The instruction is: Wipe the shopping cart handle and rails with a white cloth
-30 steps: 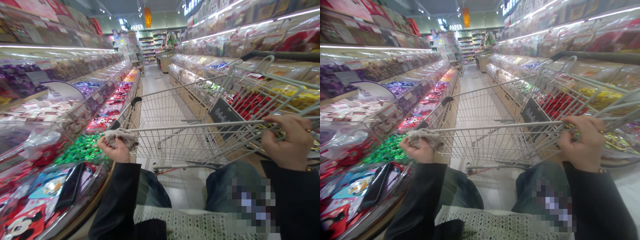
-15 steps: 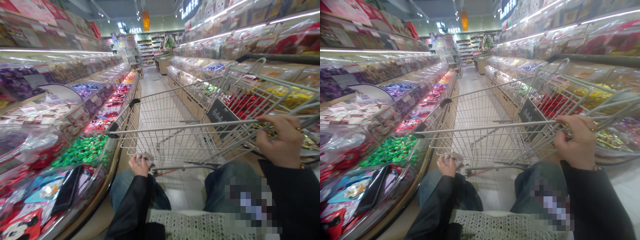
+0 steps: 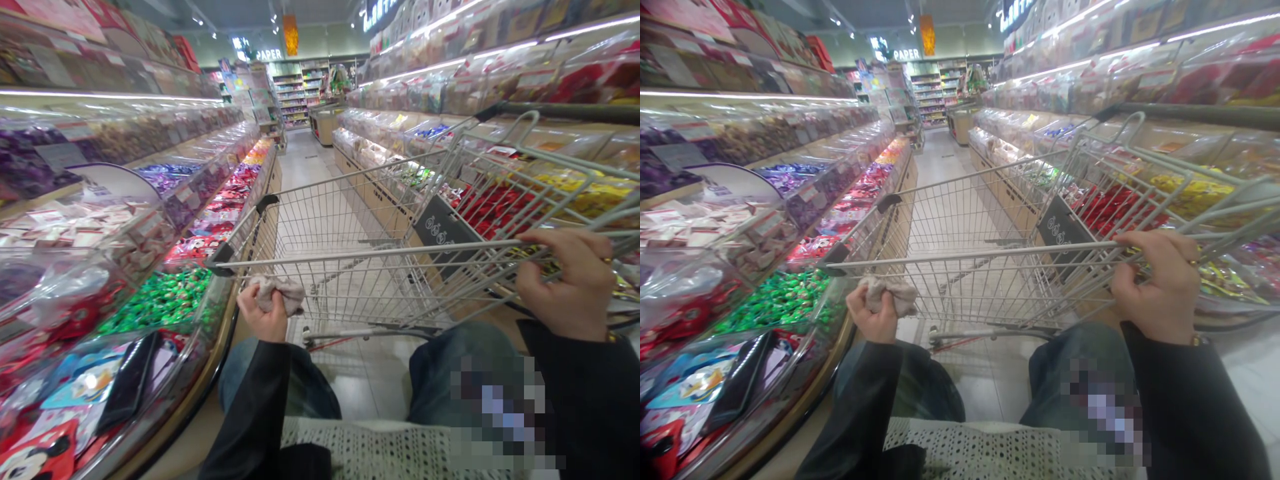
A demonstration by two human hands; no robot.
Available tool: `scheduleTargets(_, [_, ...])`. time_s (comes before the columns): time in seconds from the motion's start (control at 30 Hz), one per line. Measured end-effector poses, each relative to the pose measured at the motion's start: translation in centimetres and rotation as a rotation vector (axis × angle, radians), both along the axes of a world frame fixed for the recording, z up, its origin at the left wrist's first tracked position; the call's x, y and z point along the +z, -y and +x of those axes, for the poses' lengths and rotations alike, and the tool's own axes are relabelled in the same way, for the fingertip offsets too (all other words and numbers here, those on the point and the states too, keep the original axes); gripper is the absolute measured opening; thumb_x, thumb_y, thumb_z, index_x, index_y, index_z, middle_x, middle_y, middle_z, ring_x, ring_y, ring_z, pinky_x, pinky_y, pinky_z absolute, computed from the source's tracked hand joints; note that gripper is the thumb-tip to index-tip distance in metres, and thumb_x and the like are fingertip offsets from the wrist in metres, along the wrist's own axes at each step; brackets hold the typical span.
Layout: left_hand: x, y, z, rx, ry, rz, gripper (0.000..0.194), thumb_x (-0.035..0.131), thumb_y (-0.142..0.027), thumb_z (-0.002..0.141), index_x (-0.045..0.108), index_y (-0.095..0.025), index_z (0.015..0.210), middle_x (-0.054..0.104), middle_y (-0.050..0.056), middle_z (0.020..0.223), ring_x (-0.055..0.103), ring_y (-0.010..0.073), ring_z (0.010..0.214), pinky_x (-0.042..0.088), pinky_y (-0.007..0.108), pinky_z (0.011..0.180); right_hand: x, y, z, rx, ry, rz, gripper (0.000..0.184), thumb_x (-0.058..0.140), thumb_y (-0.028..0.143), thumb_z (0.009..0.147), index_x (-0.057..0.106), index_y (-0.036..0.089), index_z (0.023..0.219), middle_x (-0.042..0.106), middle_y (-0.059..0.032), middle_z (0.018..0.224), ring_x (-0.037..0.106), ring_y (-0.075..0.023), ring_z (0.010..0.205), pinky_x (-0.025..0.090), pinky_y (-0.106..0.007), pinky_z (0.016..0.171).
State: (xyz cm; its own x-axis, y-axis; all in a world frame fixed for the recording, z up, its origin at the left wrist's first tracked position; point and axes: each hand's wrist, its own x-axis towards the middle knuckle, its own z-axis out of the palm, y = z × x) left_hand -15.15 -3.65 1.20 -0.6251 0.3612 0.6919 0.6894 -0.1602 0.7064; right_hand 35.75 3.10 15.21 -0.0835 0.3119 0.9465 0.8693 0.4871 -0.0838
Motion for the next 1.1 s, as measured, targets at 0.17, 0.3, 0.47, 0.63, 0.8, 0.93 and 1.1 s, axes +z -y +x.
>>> scheduleTargets(0.17, [-6.6,1.4,1.8,0.066,0.010,-0.041,0.026,0.067,-0.022,0.077,0.059,-0.026,0.101,0.052,0.001,0.097,0.057,0.0215,0.092,0.053,0.052,0.096,0.1,0.0,0.0,0.005,0.013,0.023,0.039,0.064,0.013,0.075,0.077,0.025,0.110,0.079,-0.0055,0.099,0.075,-0.0323,0.106,0.057,-0.049,0.103])
scheduleTargets(0.3, [-6.9,1.4,2.7,0.075,0.005,-0.007,0.021,0.065,-0.022,0.081,0.058,-0.026,0.100,0.052,0.000,0.095,0.056,0.0210,0.089,0.053,0.049,0.092,0.2,0.0,-0.2,0.006,0.002,0.012,0.040,0.064,0.012,0.075,0.077,0.026,0.111,0.079,-0.0048,0.100,0.074,-0.0325,0.109,0.057,-0.049,0.104])
scheduleTargets(0.47, [-0.5,-0.1,3.0,0.036,-0.057,0.094,0.024,0.070,-0.029,0.087,0.057,-0.027,0.107,0.055,0.002,0.105,0.059,0.0221,0.103,0.050,0.049,0.102,0.1,0.2,-0.2,0.007,-0.010,0.011,0.040,0.064,0.012,0.075,0.077,0.027,0.110,0.078,-0.0045,0.100,0.074,-0.0327,0.108,0.057,-0.050,0.104])
scheduleTargets(0.63, [4.9,-1.2,3.7,-0.022,-0.180,0.183,0.031,0.073,-0.023,0.084,0.061,-0.025,0.112,0.055,0.005,0.114,0.058,0.0231,0.113,0.049,0.048,0.109,0.0,0.2,-0.1,0.005,-0.010,-0.013,0.043,0.064,0.011,0.074,0.076,0.027,0.111,0.079,-0.0042,0.102,0.073,-0.0322,0.109,0.056,-0.050,0.106])
scheduleTargets(0.8, [0.2,-0.1,4.5,-0.064,-0.127,0.030,0.025,0.069,-0.026,0.082,0.062,-0.024,0.107,0.053,0.005,0.109,0.059,0.0248,0.109,0.050,0.050,0.105,0.0,0.1,-0.4,-0.007,-0.032,-0.021,0.043,0.064,0.011,0.073,0.076,0.028,0.111,0.078,-0.0039,0.102,0.072,-0.0328,0.111,0.055,-0.051,0.106])
scheduleTargets(0.93, [-5.0,0.8,5.6,-0.072,-0.101,-0.020,0.020,0.065,-0.023,0.083,0.059,-0.026,0.102,0.049,0.004,0.099,0.056,0.0220,0.093,0.052,0.046,0.095,0.0,0.2,-0.4,0.001,-0.029,-0.018,0.042,0.064,0.011,0.073,0.076,0.027,0.110,0.078,-0.0044,0.103,0.073,-0.0325,0.112,0.055,-0.051,0.107])
scheduleTargets(1.1, [-4.9,0.6,6.5,-0.049,-0.087,0.012,0.020,0.064,-0.024,0.085,0.056,-0.026,0.103,0.050,0.004,0.101,0.056,0.0225,0.097,0.053,0.045,0.093,0.2,0.2,-0.3,0.002,-0.006,-0.022,0.039,0.062,0.012,0.075,0.076,0.026,0.108,0.078,-0.0045,0.100,0.073,-0.0316,0.108,0.056,-0.049,0.105])
